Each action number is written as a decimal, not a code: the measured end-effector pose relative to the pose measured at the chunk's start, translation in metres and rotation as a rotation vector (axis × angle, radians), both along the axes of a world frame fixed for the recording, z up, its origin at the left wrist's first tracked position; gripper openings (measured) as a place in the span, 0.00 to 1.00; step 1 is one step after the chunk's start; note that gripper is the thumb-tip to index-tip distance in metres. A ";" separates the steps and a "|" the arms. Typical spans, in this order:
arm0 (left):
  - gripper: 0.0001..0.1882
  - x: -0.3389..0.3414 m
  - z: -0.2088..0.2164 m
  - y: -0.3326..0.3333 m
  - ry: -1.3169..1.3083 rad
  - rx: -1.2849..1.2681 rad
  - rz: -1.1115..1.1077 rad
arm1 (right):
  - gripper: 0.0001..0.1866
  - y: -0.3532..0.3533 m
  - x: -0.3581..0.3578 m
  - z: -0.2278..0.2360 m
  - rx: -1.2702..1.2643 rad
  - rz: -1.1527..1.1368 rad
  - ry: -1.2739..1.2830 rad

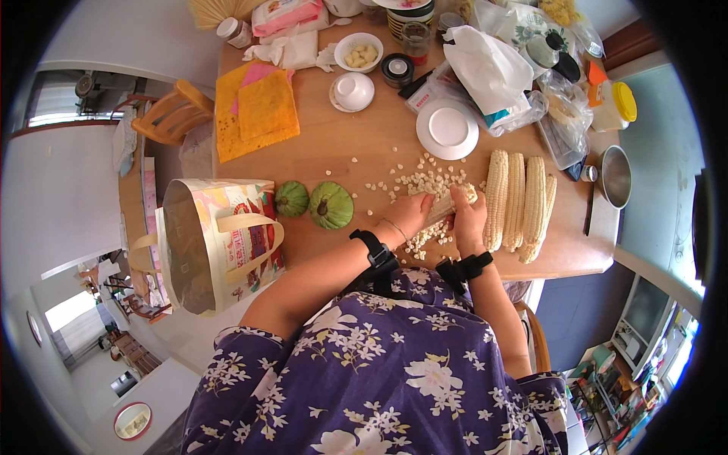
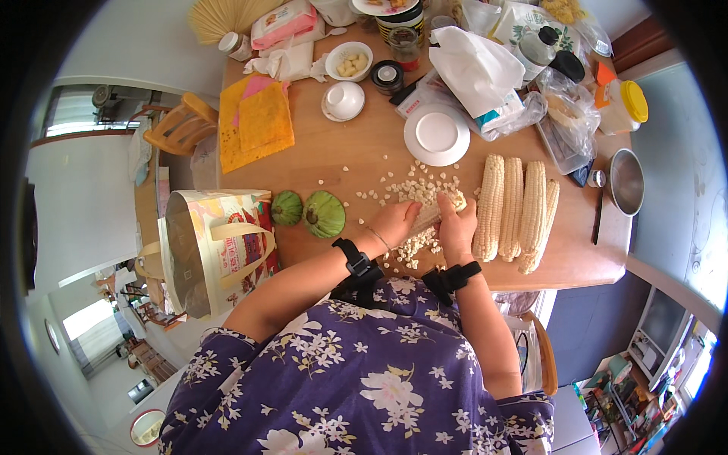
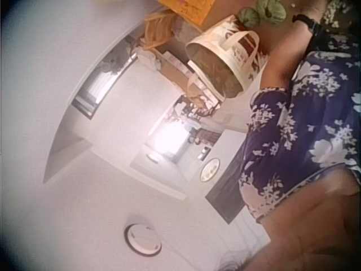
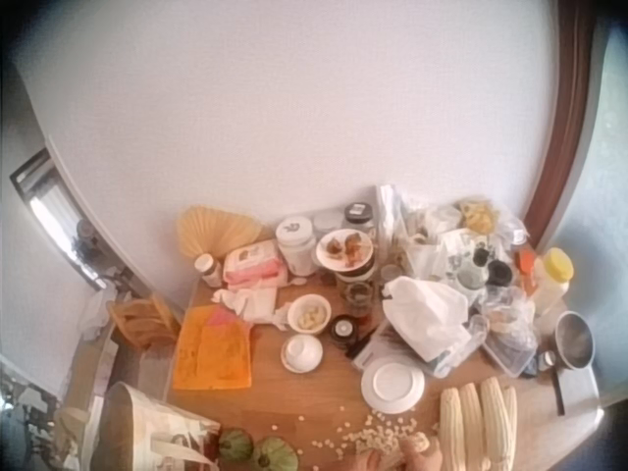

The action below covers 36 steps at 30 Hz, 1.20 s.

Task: Stripping kernels from a cob of corn using hands.

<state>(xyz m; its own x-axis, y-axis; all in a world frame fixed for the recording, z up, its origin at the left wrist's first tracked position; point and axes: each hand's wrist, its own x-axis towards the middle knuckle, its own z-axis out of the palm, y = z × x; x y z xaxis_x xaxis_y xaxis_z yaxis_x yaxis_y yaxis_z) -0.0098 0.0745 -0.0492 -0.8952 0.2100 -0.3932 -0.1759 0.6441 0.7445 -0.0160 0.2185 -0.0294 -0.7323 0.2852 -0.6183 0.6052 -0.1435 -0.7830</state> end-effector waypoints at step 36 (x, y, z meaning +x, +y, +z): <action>0.16 0.020 0.006 -0.037 0.085 0.328 -0.096 | 0.16 0.023 -0.015 0.003 0.036 -0.106 -0.034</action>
